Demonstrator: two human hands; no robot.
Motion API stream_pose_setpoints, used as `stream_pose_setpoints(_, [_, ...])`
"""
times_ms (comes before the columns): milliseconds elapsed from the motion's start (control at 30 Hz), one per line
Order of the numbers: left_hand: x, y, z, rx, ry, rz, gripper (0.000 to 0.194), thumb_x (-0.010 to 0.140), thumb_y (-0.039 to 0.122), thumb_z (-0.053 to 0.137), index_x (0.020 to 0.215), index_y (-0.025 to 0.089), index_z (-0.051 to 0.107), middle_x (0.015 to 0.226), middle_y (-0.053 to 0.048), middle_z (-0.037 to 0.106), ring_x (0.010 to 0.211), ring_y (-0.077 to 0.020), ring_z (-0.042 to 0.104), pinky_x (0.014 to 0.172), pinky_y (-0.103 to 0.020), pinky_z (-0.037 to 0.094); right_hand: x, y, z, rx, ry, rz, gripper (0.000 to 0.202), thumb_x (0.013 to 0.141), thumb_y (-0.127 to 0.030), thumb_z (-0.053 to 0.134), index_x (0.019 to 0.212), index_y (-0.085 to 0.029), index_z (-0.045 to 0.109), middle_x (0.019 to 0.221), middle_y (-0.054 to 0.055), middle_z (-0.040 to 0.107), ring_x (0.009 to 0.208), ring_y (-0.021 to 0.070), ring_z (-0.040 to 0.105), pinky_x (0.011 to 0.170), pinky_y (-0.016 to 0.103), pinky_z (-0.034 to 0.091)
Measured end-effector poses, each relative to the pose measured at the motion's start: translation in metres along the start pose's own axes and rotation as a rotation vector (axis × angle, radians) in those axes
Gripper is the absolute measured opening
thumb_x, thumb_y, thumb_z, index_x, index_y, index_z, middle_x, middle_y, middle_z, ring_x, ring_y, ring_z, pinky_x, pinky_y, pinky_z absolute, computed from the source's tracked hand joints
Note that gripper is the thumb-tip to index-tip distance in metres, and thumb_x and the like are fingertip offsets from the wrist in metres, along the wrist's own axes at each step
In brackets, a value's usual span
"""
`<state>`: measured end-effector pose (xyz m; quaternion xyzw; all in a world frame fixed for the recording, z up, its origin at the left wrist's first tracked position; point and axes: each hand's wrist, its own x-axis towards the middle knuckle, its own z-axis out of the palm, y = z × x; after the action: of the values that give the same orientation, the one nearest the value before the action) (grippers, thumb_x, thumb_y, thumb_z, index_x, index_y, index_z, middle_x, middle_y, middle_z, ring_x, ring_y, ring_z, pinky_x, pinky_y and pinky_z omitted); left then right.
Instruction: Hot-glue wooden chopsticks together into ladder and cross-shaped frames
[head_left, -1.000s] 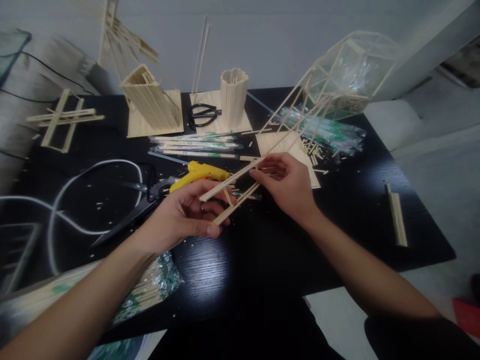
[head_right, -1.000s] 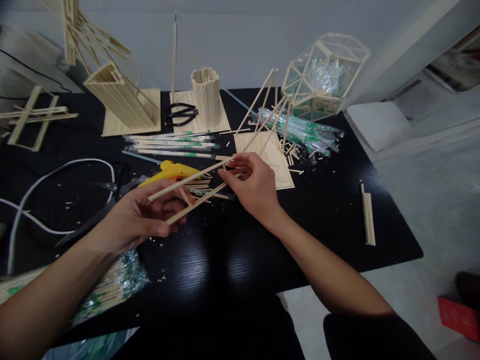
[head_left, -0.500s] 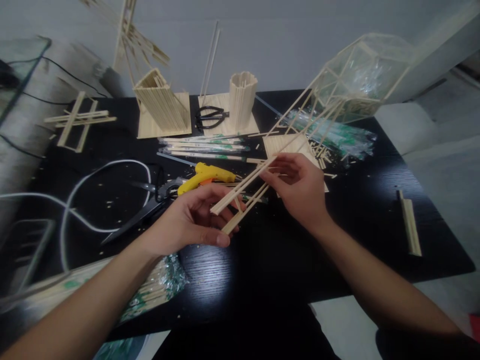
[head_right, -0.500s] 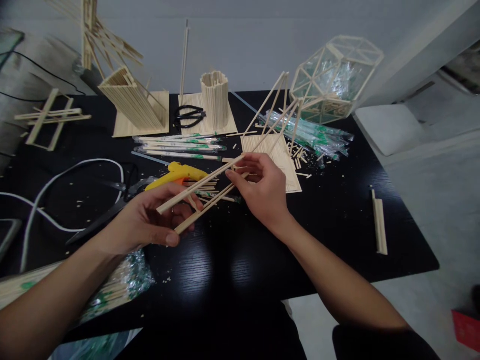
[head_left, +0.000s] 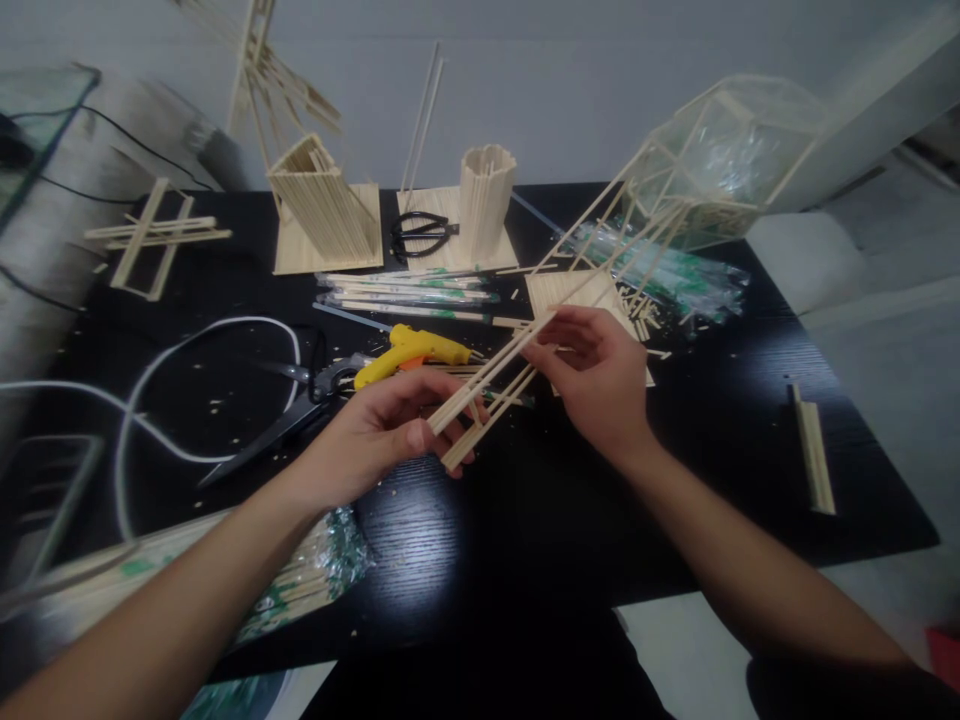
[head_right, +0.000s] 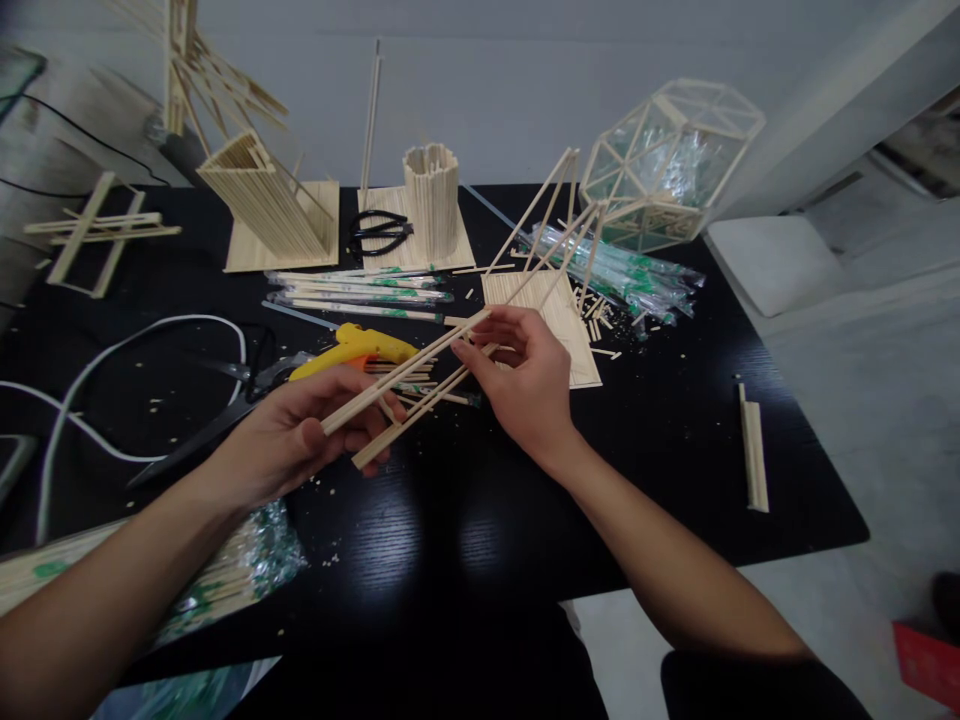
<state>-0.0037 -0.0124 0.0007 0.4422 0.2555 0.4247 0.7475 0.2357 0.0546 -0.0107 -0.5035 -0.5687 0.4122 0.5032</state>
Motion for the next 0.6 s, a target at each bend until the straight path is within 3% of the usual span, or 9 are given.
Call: stream_pose_setpoints(600, [-0.0010, -0.0013, -0.0016, 0.032, -0.002, 0.006, 0.048, 0.092, 0.053, 0.078, 0.125, 0.020, 0.071, 0.116, -0.011, 0.071, 0.084, -0.0176, 0.074, 0.073, -0.029, 0.064, -0.0001, 0.0007, -0.0007, -0.031, 0.007, -0.027, 0.051, 0.072, -0.046, 0.094, 0.109, -0.022, 0.067, 0.098, 0.005, 0.080, 0.092, 0.0236, 0.080, 0.081, 0.039, 0.069])
